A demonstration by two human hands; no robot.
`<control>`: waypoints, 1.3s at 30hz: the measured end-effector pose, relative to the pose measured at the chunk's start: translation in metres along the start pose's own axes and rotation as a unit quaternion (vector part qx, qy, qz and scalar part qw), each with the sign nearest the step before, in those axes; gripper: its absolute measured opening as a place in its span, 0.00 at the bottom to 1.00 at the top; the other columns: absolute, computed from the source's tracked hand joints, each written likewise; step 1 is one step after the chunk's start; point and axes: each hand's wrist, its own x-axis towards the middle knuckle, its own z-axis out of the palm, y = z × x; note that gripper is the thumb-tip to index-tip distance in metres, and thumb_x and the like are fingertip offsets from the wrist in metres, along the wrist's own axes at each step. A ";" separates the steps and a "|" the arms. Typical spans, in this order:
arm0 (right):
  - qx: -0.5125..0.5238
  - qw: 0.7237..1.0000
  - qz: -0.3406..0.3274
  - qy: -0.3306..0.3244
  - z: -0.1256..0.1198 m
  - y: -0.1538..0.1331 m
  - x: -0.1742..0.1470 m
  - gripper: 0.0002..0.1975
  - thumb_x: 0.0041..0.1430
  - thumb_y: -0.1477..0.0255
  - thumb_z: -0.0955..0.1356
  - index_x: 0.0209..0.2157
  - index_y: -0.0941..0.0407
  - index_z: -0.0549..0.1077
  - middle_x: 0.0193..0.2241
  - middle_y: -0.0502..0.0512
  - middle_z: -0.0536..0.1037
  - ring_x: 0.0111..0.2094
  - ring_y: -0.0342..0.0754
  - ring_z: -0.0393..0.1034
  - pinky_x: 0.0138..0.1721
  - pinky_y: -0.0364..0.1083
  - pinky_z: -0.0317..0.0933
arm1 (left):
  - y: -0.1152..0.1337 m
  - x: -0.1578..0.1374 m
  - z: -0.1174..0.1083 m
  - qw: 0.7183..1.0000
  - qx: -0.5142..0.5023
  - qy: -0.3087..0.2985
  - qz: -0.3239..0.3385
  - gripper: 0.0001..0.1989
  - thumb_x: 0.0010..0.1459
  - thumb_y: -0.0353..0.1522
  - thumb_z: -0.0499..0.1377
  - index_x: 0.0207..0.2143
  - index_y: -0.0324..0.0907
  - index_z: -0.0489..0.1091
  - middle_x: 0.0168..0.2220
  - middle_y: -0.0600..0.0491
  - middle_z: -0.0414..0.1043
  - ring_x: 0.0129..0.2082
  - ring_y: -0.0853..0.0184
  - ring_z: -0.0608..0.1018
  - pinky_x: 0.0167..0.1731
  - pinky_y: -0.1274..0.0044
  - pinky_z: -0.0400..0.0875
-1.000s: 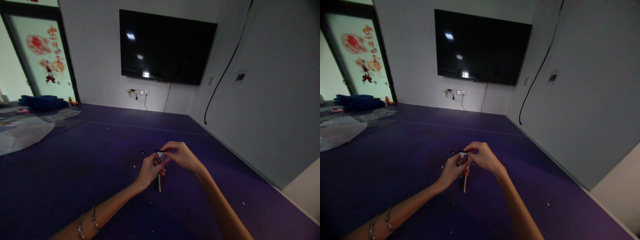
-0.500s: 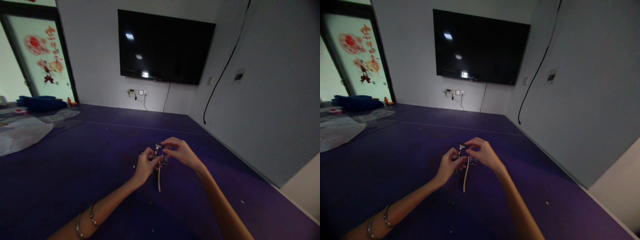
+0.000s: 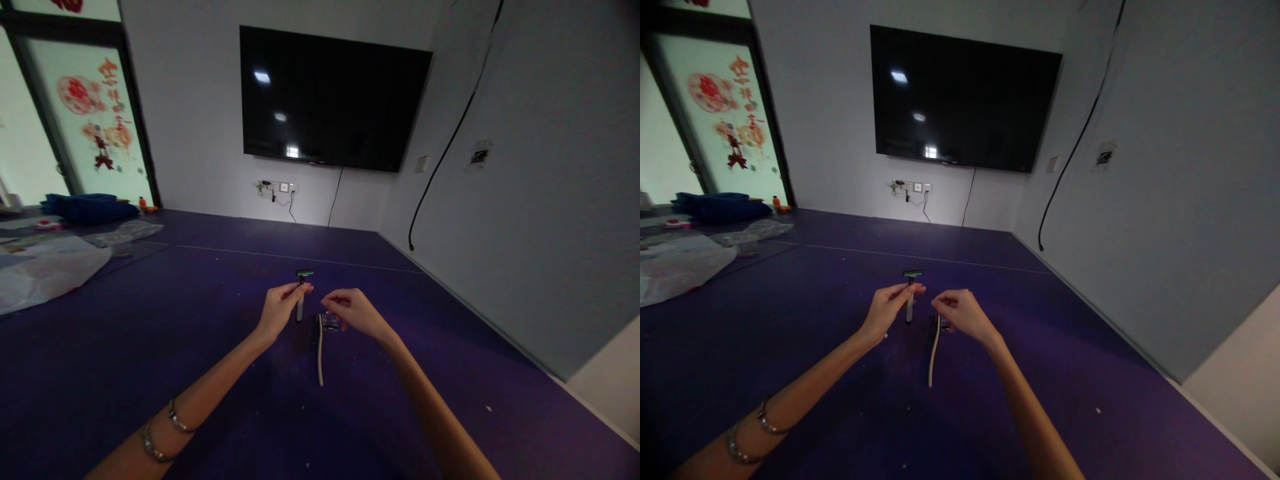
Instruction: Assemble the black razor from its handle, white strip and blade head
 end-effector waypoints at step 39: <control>-0.347 0.925 0.154 -0.022 0.069 0.055 0.010 0.14 0.50 0.66 0.63 0.29 0.60 0.75 0.27 0.61 0.77 0.30 0.51 0.73 0.26 0.41 0.59 | -0.033 0.045 -0.046 0.976 -0.096 0.157 -0.118 0.18 0.51 0.41 0.57 0.36 0.34 0.68 0.45 0.39 0.70 0.42 0.60 0.74 0.31 0.76 0.72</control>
